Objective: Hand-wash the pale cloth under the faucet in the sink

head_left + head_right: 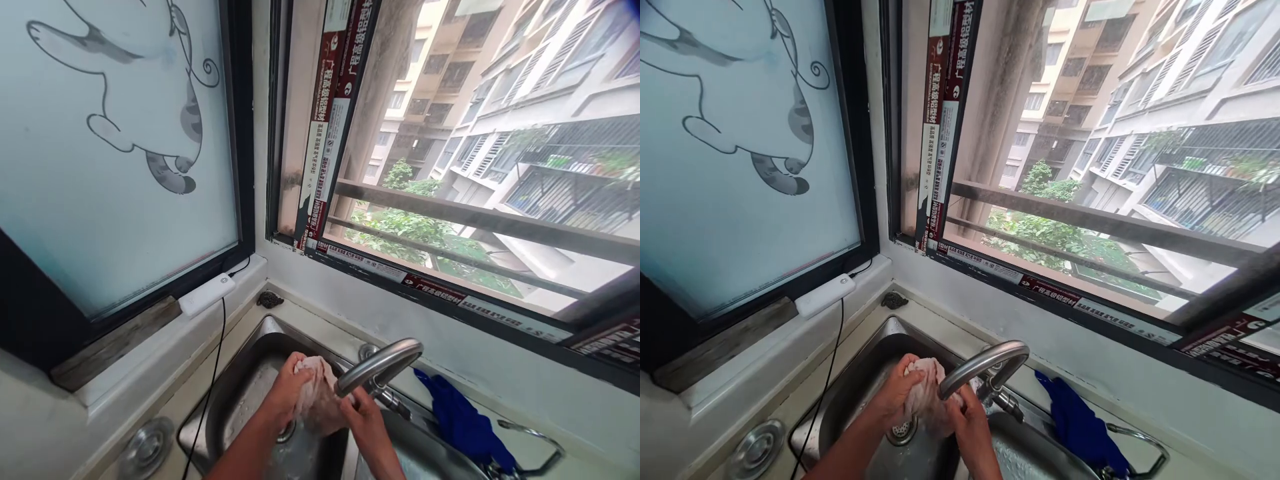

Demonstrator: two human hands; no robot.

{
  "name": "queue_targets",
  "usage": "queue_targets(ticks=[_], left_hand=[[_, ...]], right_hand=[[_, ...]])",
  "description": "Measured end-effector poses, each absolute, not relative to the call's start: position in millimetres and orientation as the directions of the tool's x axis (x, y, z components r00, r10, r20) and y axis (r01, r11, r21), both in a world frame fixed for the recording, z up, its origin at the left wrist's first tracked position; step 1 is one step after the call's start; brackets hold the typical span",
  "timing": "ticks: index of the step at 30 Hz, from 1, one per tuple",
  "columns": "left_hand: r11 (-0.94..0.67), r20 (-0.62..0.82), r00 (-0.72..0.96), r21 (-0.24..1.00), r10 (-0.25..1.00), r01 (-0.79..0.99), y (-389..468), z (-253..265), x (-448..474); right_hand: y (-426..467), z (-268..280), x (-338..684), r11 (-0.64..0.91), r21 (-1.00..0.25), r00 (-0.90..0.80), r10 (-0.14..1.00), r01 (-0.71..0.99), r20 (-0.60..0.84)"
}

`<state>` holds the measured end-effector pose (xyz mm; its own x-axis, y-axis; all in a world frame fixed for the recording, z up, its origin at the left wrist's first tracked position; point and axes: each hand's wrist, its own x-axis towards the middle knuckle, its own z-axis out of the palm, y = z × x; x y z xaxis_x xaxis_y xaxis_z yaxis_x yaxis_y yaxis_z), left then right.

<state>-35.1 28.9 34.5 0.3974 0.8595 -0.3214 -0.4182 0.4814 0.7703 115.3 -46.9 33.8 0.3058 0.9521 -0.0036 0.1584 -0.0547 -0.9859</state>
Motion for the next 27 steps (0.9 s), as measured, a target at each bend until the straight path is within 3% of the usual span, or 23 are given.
queue_targets(ticks=[5, 8, 14, 18, 27], left_hand=[[0.428, -0.305, 0.333, 0.806, 0.892, -0.41, 34, 32, -39], [0.422, -0.307, 0.32, 0.812, 0.896, -0.403, 27, 34, -40], [0.451, -0.325, 0.353, 0.809, 0.878, -0.378, 9, 43, -38], [0.478, -0.32, 0.422, 0.806, 0.848, -0.35, 5, 57, -32], [0.481, -0.339, 0.372, 0.776, 0.864, -0.409, 5, 59, -27]], right_hand=[[-50, 43, 82, -0.164, -0.986, 0.18, 0.969, -0.03, -0.167], [-45, 46, 74, -0.106, -0.992, 0.101, 0.988, -0.068, -0.113], [-38, 23, 94, -0.204, -0.969, 0.351, 0.905, -0.14, -0.241], [-40, 19, 93, -0.186, -0.967, 0.257, 0.94, -0.173, -0.226], [-32, 40, 92, -0.099, -0.992, 0.038, 0.995, 0.075, -0.097]])
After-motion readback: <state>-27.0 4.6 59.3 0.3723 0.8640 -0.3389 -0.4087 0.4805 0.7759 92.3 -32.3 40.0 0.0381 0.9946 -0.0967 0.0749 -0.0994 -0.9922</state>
